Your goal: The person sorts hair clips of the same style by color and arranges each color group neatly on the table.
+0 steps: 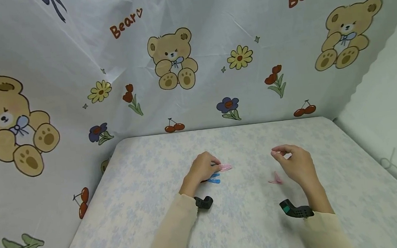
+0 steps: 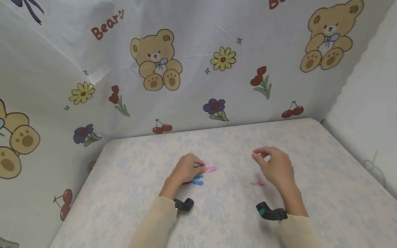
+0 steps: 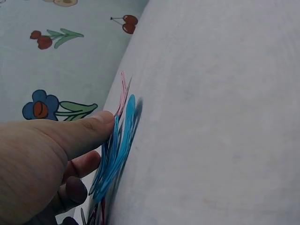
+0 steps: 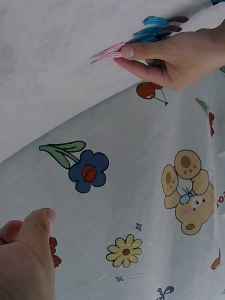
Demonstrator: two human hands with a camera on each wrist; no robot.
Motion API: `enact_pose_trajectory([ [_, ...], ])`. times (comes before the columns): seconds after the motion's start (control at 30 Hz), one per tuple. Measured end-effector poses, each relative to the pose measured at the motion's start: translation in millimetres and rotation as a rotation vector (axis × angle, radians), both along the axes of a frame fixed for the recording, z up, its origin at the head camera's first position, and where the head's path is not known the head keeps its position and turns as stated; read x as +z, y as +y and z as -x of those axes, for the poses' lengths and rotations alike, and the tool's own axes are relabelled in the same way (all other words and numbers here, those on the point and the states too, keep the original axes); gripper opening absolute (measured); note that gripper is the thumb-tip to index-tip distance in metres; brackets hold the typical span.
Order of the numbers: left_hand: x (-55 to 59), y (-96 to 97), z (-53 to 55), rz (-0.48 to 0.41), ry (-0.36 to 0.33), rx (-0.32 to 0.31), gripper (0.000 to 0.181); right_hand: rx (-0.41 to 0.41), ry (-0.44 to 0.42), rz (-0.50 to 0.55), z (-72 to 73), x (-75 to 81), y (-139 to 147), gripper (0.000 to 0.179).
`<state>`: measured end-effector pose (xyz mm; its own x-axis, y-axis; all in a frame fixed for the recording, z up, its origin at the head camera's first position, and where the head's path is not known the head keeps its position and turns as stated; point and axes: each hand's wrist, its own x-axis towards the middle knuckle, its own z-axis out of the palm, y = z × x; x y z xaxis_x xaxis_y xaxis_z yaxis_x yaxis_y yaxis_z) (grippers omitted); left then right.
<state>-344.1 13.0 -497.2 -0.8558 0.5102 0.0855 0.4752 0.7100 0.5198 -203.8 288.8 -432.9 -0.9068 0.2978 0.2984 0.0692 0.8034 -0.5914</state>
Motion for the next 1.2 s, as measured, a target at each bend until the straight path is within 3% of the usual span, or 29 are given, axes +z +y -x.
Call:
enact_pose_trajectory([
  [0.23, 0.4, -0.1, -0.8, -0.003, -0.001, 0.006, 0.014, -0.033, -0.051, 0.012, -11.0, -9.6, 10.7, 0.032],
  [0.8, -1.4, -1.2, -1.0, 0.001, 0.001, 0.014, 0.014, -0.063, -0.076, 0.021, -28.4, -36.1, 26.5, 0.036],
  [1.2, -1.3, -0.8, -0.7, -0.016, -0.006, 0.022, 0.014, -0.067, -0.131, 0.057, -26.5, -55.4, 29.8, 0.038],
])
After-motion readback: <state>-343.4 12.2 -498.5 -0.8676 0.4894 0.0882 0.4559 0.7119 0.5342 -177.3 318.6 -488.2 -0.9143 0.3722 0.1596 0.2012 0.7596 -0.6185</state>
